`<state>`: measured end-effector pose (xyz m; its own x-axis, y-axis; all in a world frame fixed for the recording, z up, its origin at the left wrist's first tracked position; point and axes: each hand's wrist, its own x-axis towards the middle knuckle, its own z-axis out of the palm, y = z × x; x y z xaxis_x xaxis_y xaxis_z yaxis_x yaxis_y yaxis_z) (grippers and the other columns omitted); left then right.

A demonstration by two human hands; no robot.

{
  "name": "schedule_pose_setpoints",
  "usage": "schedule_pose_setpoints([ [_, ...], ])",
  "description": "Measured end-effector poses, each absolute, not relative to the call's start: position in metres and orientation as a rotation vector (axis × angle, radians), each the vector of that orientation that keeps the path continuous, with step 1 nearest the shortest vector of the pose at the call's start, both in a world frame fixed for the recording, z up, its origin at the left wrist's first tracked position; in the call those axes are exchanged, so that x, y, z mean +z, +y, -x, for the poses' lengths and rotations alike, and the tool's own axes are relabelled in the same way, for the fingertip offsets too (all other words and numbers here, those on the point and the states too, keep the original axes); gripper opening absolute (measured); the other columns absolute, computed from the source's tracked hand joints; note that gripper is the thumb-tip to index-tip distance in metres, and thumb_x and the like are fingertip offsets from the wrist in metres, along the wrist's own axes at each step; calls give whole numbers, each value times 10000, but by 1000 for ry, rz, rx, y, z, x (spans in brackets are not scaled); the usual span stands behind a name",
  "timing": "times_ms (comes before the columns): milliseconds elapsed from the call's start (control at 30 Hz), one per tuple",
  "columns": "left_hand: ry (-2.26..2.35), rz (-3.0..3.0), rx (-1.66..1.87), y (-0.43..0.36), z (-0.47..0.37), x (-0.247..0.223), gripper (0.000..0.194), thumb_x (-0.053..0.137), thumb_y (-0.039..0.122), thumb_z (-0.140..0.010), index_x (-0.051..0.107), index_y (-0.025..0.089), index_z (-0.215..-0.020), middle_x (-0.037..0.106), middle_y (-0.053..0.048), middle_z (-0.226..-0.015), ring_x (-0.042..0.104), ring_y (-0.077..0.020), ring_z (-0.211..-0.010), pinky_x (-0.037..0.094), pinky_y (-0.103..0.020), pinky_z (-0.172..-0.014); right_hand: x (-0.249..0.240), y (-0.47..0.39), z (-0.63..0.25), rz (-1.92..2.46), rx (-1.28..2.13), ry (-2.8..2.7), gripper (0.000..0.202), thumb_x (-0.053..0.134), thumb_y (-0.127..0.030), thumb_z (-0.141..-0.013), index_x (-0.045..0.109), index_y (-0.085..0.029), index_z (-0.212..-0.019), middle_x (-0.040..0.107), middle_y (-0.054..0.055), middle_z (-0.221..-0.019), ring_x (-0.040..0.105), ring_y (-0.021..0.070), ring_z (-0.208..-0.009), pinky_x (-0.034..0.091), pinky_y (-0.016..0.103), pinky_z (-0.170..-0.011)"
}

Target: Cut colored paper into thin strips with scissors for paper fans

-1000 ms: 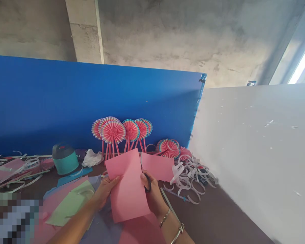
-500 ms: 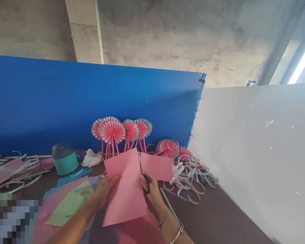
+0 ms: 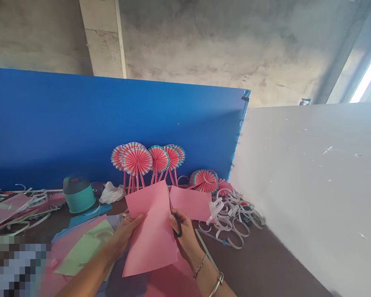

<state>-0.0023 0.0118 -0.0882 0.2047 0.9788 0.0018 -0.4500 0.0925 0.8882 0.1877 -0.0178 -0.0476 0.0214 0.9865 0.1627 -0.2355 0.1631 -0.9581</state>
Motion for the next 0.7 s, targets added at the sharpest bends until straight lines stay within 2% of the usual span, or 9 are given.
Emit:
schedule_pose_setpoints([
  [167, 772, -912, 1227, 12, 4, -88, 466, 782, 391, -618, 691, 138, -999, 738, -119, -939, 682, -269, -865, 514, -372, -814, -49, -16, -189, 907, 1266, -1064, 419, 788, -517, -534, 669, -168, -731, 584, 3, -672, 474, 142, -635, 413, 238, -590],
  [333, 787, -990, 1210, 14, 4, -89, 449, 775, 428, -613, 707, 167, -973, 735, -110, -953, 671, -277, -885, 508, -383, -807, -58, -9, -194, 885, 1314, -1104, 360, 758, -488, -613, 636, -166, -714, 496, -30, -592, 396, 102, -553, 355, 205, -518],
  [533, 821, -1088, 1132, 15, 2, -92, 445, 756, 423, -635, 711, 154, -987, 743, -115, -881, 673, -304, -824, 506, -390, -727, -60, -5, -195, 905, 1273, -1111, 367, 738, -519, -620, 657, -175, -722, 520, -14, -618, 414, 120, -572, 358, 216, -517],
  [700, 910, -1146, 1143, 17, 2, -95, 446, 734, 441, -652, 705, 169, -1003, 746, -102, -864, 673, -289, -802, 503, -372, -709, -60, -4, -198, 913, 1205, -1163, 355, 738, -493, -637, 622, -163, -694, 475, -30, -596, 382, 110, -572, 328, 216, -515],
])
